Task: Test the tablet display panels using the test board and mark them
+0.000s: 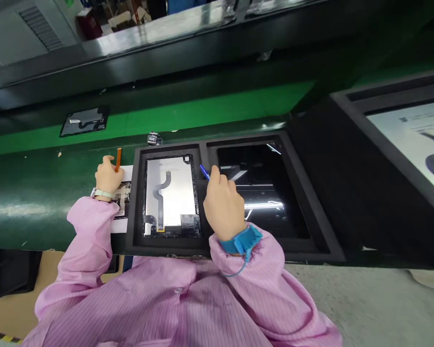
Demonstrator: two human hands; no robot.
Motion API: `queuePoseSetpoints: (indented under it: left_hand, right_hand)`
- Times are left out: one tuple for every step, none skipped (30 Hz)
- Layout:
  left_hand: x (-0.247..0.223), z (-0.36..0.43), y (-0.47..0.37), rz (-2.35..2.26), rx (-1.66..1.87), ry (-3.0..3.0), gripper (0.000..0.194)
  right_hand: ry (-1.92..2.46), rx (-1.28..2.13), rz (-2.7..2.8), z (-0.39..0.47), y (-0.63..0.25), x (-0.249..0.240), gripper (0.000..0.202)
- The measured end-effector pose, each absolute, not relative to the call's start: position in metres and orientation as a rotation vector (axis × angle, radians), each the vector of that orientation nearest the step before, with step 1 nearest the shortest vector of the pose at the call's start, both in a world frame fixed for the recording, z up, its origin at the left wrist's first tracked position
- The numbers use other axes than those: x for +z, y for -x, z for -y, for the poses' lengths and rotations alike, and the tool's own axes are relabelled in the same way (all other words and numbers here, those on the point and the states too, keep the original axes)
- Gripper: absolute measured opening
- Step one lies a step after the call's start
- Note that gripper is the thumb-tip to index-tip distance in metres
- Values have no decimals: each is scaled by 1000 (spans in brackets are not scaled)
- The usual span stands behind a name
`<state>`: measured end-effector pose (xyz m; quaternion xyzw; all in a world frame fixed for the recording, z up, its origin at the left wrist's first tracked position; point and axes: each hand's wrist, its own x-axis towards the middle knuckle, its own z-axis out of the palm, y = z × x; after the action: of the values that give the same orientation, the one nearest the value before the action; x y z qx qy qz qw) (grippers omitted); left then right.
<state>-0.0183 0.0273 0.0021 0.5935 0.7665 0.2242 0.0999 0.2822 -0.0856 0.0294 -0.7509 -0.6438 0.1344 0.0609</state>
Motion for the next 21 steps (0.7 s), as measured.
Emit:
queuePoseSetpoints:
  left_hand:
    - [0,-28,21,-2250,675,-1743,47]
    - [-2,-29,24,-2218,712,-1720,52]
    - [-4,-31,27,-2156,793,-1676,56]
    - [-7,-32,30,-2057,918,-1608,59]
    - [-9,-34,34,-1925,1073,-1521,59]
    - [-11,-35,37,-1774,1236,-1427,59]
    - [-13,-36,40,-1626,1381,-1344,57]
    - [-13,-37,42,-1509,1483,-1294,55]
    - [-13,-37,44,-1442,1534,-1292,53]
    - [-11,-36,45,-1408,1554,-1320,52]
    - [-9,-34,45,-1390,1551,-1364,50]
    - [-6,-33,45,-1376,1528,-1416,46]
    - [-3,-30,44,-1360,1495,-1466,41]
    - [0,-28,42,-1343,1459,-1512,38]
    - [4,-25,41,-1328,1419,-1551,36]
    - [6,-23,40,-1317,1374,-1583,37]
    - [8,-21,39,-1311,1322,-1608,39]
    - [10,-19,38,-1308,1265,-1629,41]
    - [12,-17,38,-1304,1202,-1650,43]
    - [13,-15,38,-1296,1131,-1671,43]
    - [15,-13,38,-1280,1062,-1687,43]
  right_hand:
    - [2303,323,1986,86,-280,30,55]
    - [2314,246,2022,86,-277,32,52]
    - [2298,191,2058,85,-273,34,49]
    - [2256,176,2098,84,-267,37,46]
    - [2194,204,2142,80,-261,40,44]
    - [2120,264,2186,76,-254,41,45]
    - [2047,340,2221,70,-247,42,47]
    - [1984,422,2245,64,-240,41,51]
    - [1934,505,2252,59,-233,39,54]
    - [1891,583,2238,53,-227,36,56]
    - [1839,660,2205,49,-222,32,56]
    - [1770,746,2149,46,-218,27,56]
    - [1686,846,2066,44,-216,22,56]
    - [1593,955,1957,44,-214,16,59]
    - [1500,1070,1834,44,-213,11,62]
    - [1413,1188,1714,46,-211,7,65]
    - [1337,1298,1609,48,-210,4,64]
    - [1278,1390,1537,50,-208,2,60]
    - [1231,1450,1507,52,-206,1,52]
    - [1196,1473,1516,54,-204,1,43]
    - [1167,1462,1555,55,-202,1,35]
